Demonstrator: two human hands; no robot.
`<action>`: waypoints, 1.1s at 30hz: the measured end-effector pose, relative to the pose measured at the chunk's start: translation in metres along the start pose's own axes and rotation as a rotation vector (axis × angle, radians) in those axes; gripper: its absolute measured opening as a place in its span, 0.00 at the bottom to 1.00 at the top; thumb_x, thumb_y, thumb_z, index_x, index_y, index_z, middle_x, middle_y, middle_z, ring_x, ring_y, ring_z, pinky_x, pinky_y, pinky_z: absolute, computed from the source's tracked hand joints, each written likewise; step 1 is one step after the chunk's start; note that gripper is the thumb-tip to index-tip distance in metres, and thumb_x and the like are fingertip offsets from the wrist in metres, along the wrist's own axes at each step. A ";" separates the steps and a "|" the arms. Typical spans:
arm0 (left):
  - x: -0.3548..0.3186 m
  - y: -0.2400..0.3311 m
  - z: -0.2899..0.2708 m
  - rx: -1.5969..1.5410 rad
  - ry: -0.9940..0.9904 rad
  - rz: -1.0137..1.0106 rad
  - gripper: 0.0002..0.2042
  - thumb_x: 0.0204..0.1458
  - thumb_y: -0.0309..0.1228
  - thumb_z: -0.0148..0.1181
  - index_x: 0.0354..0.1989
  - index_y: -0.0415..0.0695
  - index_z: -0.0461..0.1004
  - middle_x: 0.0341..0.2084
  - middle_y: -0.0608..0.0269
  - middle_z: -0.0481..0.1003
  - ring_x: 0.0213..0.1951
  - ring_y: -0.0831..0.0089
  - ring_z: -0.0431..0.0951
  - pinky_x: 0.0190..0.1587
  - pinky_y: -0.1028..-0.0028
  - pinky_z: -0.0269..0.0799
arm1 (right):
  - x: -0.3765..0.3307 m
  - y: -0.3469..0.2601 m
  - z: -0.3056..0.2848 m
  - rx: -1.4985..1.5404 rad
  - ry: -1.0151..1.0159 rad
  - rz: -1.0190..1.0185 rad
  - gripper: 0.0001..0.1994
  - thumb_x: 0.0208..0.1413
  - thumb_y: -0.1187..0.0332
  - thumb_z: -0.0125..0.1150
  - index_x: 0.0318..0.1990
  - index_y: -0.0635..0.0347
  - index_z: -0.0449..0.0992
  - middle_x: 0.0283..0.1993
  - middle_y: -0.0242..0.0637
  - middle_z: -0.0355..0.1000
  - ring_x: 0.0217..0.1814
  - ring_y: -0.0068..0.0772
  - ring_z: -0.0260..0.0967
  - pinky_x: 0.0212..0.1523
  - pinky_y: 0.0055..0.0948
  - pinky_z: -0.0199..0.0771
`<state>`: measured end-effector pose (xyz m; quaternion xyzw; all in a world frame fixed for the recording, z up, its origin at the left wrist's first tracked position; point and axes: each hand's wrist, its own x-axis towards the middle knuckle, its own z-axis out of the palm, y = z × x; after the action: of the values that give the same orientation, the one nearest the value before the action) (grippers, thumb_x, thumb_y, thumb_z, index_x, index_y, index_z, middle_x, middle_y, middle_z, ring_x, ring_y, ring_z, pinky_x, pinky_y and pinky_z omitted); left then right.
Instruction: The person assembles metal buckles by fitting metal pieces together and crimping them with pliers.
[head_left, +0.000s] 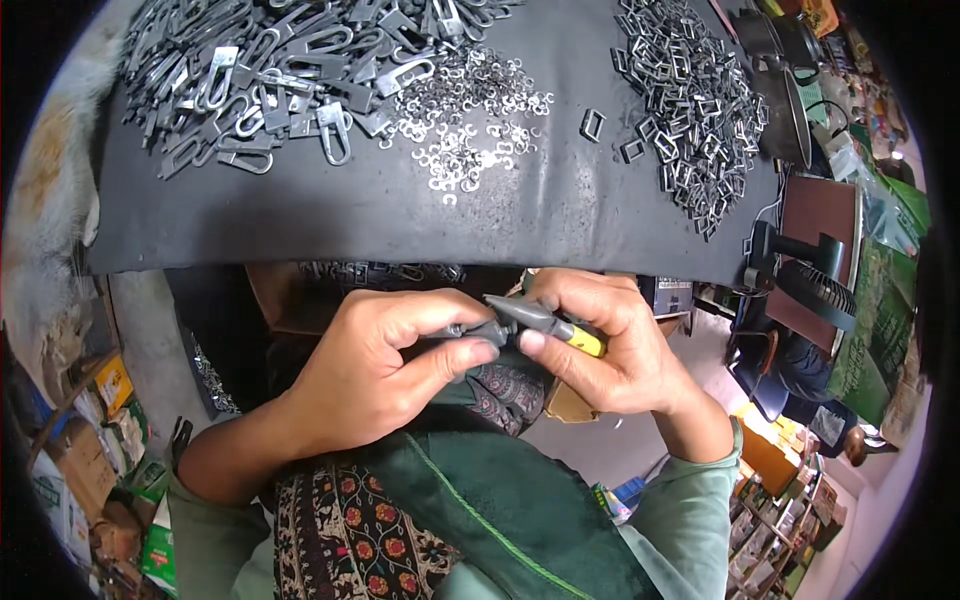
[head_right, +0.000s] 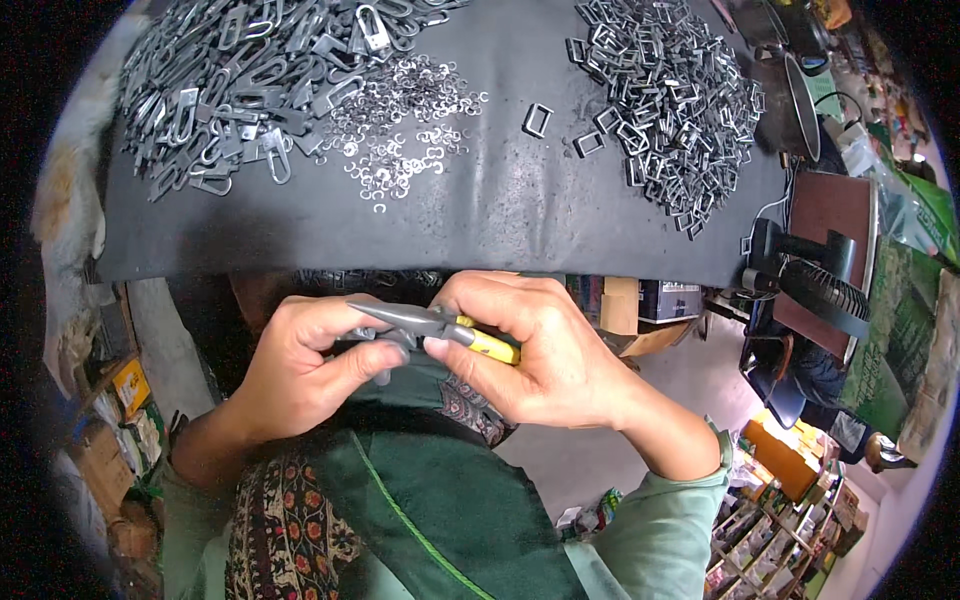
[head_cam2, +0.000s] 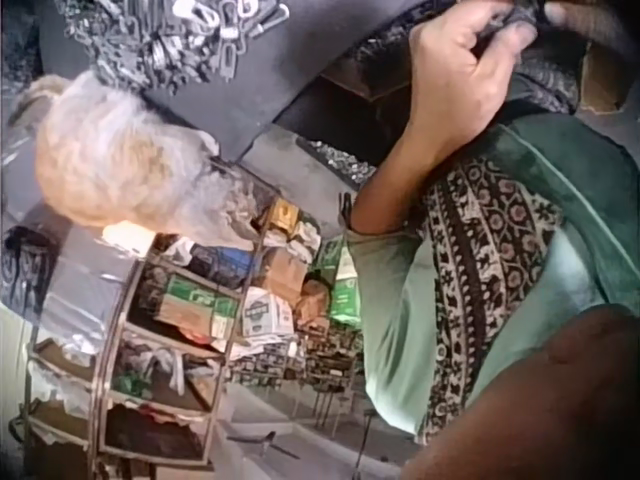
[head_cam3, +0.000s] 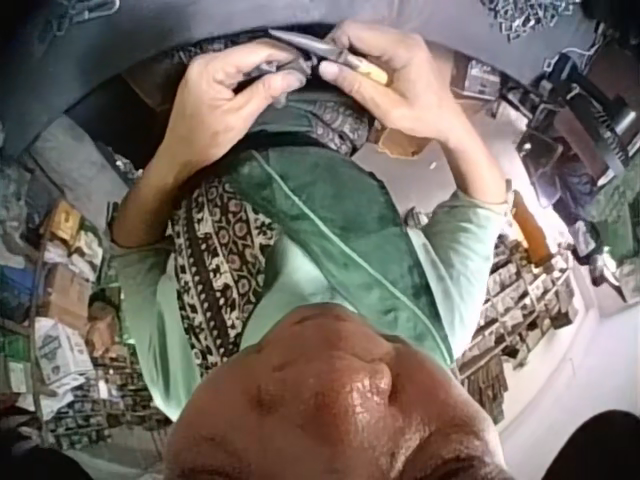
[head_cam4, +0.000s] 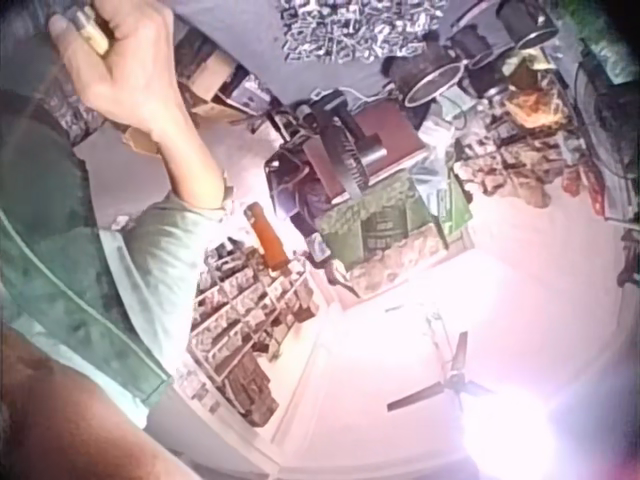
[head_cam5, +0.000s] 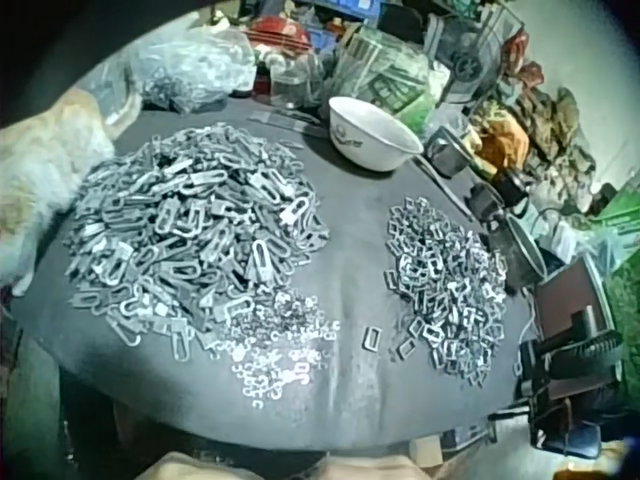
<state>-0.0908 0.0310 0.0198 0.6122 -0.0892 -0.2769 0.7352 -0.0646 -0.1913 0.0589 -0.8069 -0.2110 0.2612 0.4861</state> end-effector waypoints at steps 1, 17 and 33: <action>-0.001 0.000 -0.001 -0.002 0.000 0.001 0.06 0.57 0.22 0.60 0.40 0.34 0.77 0.27 0.65 0.78 0.30 0.87 0.72 0.34 0.81 0.70 | -0.001 -0.002 -0.001 -0.002 -0.001 0.001 0.06 0.53 0.73 0.63 0.32 0.66 0.72 0.26 0.43 0.68 0.28 0.45 0.69 0.30 0.37 0.66; -0.008 0.001 -0.014 -0.047 -0.225 -0.239 0.07 0.59 0.24 0.58 0.42 0.33 0.77 0.22 0.66 0.74 0.26 0.87 0.68 0.26 0.78 0.66 | -0.003 -0.011 0.003 -0.227 -0.135 -0.175 0.09 0.49 0.73 0.64 0.32 0.66 0.68 0.28 0.44 0.67 0.31 0.52 0.69 0.31 0.42 0.68; -0.011 0.004 -0.035 -0.135 -0.033 -0.454 0.15 0.53 0.20 0.54 0.50 0.34 0.74 0.23 0.61 0.76 0.21 0.82 0.72 0.24 0.81 0.67 | 0.004 -0.007 -0.038 -0.925 0.251 -0.147 0.18 0.41 0.58 0.72 0.34 0.57 0.73 0.31 0.36 0.64 0.36 0.41 0.66 0.37 0.39 0.65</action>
<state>-0.0826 0.0670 0.0179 0.5614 0.0574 -0.4503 0.6920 -0.0383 -0.2122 0.0793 -0.9466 -0.3011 0.0054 0.1152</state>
